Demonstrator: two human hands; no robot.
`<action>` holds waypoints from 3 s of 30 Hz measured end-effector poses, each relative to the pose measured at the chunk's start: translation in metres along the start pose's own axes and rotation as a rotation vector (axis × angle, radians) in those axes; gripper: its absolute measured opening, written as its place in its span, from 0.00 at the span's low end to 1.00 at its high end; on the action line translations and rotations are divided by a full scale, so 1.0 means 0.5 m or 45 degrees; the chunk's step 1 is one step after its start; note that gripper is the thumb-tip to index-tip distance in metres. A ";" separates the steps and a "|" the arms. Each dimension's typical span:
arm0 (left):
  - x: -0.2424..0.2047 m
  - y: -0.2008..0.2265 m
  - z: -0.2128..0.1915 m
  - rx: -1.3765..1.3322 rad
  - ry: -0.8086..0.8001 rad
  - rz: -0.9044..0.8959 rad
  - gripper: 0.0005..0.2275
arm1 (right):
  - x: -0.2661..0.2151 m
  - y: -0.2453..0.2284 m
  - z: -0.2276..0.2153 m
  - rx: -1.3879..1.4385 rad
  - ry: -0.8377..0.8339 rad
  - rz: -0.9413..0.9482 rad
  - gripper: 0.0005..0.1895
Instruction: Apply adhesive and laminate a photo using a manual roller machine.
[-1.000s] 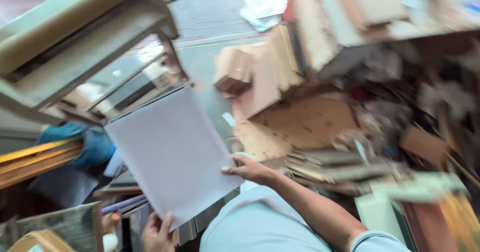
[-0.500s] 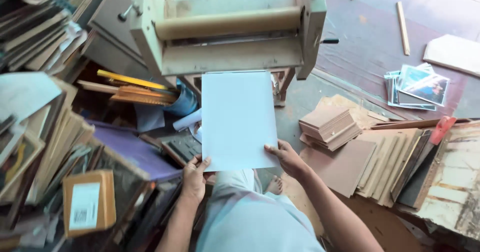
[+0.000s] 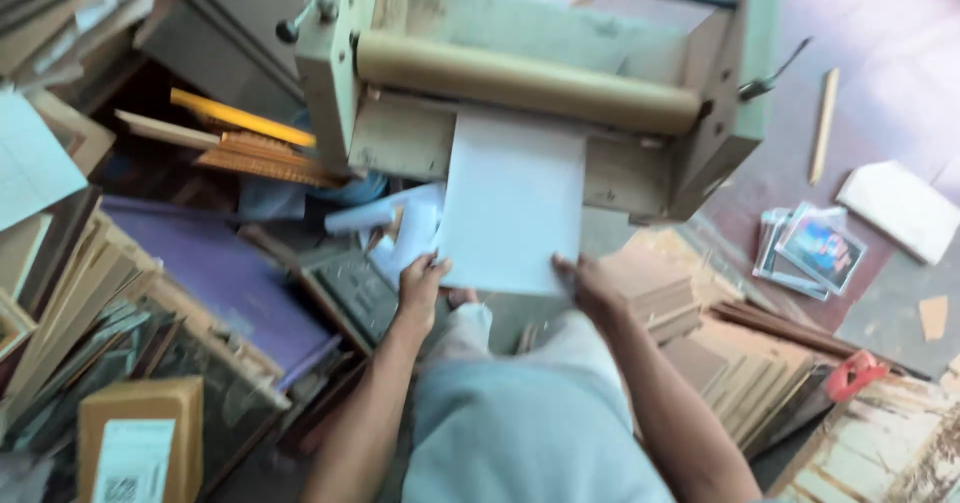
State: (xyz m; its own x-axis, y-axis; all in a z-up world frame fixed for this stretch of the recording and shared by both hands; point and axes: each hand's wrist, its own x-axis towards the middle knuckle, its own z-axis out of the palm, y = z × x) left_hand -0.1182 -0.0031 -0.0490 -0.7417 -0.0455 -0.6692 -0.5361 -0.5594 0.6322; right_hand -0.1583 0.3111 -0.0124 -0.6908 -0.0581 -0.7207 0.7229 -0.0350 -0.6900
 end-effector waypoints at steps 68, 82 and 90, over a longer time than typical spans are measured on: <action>-0.017 -0.014 -0.005 0.703 0.398 0.050 0.17 | 0.053 -0.248 0.144 -0.819 -0.702 -0.084 0.13; -0.008 0.025 -0.032 1.144 0.377 0.074 0.27 | -0.059 -0.054 0.139 -0.596 -0.781 0.240 0.15; -0.018 0.062 -0.018 1.283 0.347 0.131 0.24 | -0.037 -0.155 -0.020 -0.100 0.003 -0.081 0.12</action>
State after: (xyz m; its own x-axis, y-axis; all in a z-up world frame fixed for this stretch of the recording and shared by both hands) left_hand -0.1244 -0.0276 -0.0273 -0.7543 -0.3083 -0.5797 -0.6557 0.4001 0.6403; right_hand -0.2015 0.3251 0.0538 -0.7355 -0.0557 -0.6752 0.6741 0.0399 -0.7376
